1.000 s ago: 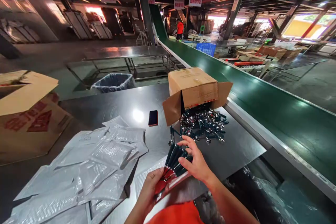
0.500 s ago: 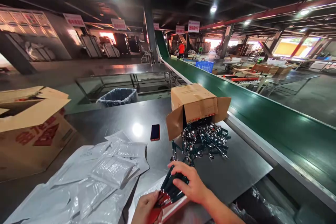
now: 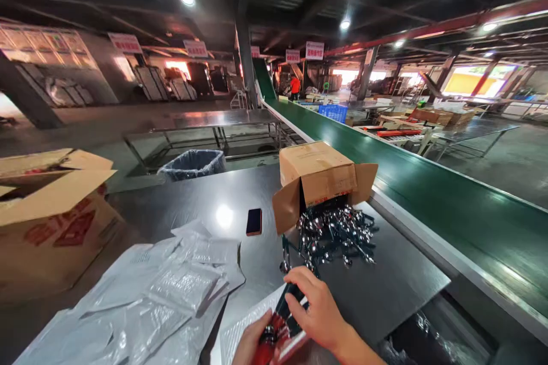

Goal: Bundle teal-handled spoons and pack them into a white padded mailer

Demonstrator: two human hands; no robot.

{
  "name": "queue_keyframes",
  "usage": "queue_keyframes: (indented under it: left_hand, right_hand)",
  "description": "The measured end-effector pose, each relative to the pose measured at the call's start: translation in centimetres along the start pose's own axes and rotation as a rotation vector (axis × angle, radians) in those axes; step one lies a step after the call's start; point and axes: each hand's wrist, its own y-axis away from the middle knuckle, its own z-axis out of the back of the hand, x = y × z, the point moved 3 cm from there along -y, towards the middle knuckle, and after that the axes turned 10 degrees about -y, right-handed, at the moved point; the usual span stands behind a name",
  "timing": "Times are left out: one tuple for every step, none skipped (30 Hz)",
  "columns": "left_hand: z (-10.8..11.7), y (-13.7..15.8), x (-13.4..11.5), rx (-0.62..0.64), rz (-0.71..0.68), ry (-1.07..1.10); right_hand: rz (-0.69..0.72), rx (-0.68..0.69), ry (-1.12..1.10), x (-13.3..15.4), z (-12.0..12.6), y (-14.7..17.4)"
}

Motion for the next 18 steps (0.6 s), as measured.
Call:
queue_keyframes:
  left_hand:
    - [-0.2, 0.3, -0.6, -0.02, -0.036, 0.024]
    - [-0.3, 0.7, -1.3, -0.032, -0.087, 0.05]
    - [-0.3, 1.1, -1.9, -0.055, -0.1, 0.068]
    - [-0.1, 1.4, -2.5, -0.085, -0.099, 0.095]
    - [0.2, 1.7, -3.0, -0.107, -0.092, 0.121]
    - [0.5, 2.0, -3.4, -0.13, -0.084, 0.143]
    - [0.8, 2.2, -3.7, -0.149, -0.085, 0.164]
    - [1.1, 2.4, -3.9, -0.164, -0.094, 0.175]
    - [1.4, 2.6, -4.1, -0.177, -0.109, 0.176]
    - [1.7, 2.8, -4.1, -0.187, -0.123, 0.17]
    - [1.9, 2.9, -4.0, -0.193, -0.134, 0.163]
    - [2.0, 3.0, -3.8, -0.199, -0.146, 0.156]
    - [2.1, 3.0, -3.5, -0.197, -0.152, 0.148]
    - [2.2, 3.1, -3.2, -0.192, -0.156, 0.142]
    - [2.2, 3.1, -2.9, -0.188, -0.158, 0.14]
    - [2.3, 3.2, -2.5, -0.187, -0.155, 0.142]
    - [2.3, 3.2, -2.1, -0.189, -0.149, 0.149]
    - [2.3, 3.3, -1.7, -0.195, -0.14, 0.164]
  right_hand:
    - [0.012, 0.012, -0.023, 0.4, 0.1, -0.4]
    - [0.023, 0.015, -0.057, 0.8, 0.3, -0.7]
    - [0.033, 0.004, -0.099, 1.2, 0.4, -1.0]
    - [0.04, -0.025, -0.138, 1.5, 0.6, -1.3]
    - [0.052, -0.062, -0.166, 1.7, 0.8, -1.5]
    - [0.067, -0.1, -0.179, 1.8, 0.8, -1.6]
    - [0.087, -0.132, -0.177, 2.0, 0.8, -1.6]
    - [0.111, -0.154, -0.168, 2.0, 0.7, -1.6]
    - [0.136, -0.154, -0.159, 2.1, 0.5, -1.4]
    - [0.16, -0.138, -0.158, 2.2, 0.1, -1.3]
    - [0.176, -0.122, -0.164, 2.2, -0.2, -1.1]
    - [0.176, -0.113, -0.174, 2.2, -0.5, -1.0]
    - [0.166, -0.111, -0.185, 2.2, -0.7, -0.9]
    - [0.149, -0.109, -0.195, 2.2, -0.9, -0.9]
    - [0.133, -0.102, -0.202, 2.3, -1.0, -0.9]
    - [0.128, -0.089, -0.208, 2.4, -1.2, -0.8]
    - [0.134, -0.064, -0.215, 2.5, -1.3, -0.7]
    - [0.142, -0.037, -0.22, 2.6, -1.4, -0.6]
